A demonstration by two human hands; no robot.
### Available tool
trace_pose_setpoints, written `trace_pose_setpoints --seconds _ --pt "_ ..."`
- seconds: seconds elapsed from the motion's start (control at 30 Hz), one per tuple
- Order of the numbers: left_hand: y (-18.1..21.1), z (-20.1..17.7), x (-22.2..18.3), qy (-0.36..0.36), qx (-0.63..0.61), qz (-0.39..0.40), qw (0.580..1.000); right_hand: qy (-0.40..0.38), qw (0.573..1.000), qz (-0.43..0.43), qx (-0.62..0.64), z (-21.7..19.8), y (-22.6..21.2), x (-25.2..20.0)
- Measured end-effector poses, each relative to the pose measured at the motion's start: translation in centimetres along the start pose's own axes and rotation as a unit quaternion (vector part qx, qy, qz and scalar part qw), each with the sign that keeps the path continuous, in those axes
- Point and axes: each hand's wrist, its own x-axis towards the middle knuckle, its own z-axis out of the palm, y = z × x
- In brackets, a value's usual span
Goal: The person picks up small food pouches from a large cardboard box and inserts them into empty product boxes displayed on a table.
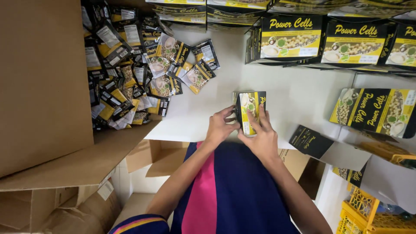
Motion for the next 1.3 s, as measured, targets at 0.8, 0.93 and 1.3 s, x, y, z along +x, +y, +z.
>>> trace_pose_setpoints --seconds 0.8,0.93,1.3 --pt "0.5 -0.3 -0.8 0.023 0.117 0.018 0.993 -0.019 0.994 -0.081 -0.069 2.6 1.2 -1.1" --pt "-2.6 -0.3 0.0 0.037 0.092 0.073 0.992 -0.046 0.988 -0.110 -0.097 2.3 1.0 -0.8" --pt "-3.7 -0.8 0.0 -0.004 0.043 0.048 0.998 -0.042 0.969 -0.199 -0.142 4.2 2.3 -1.6"
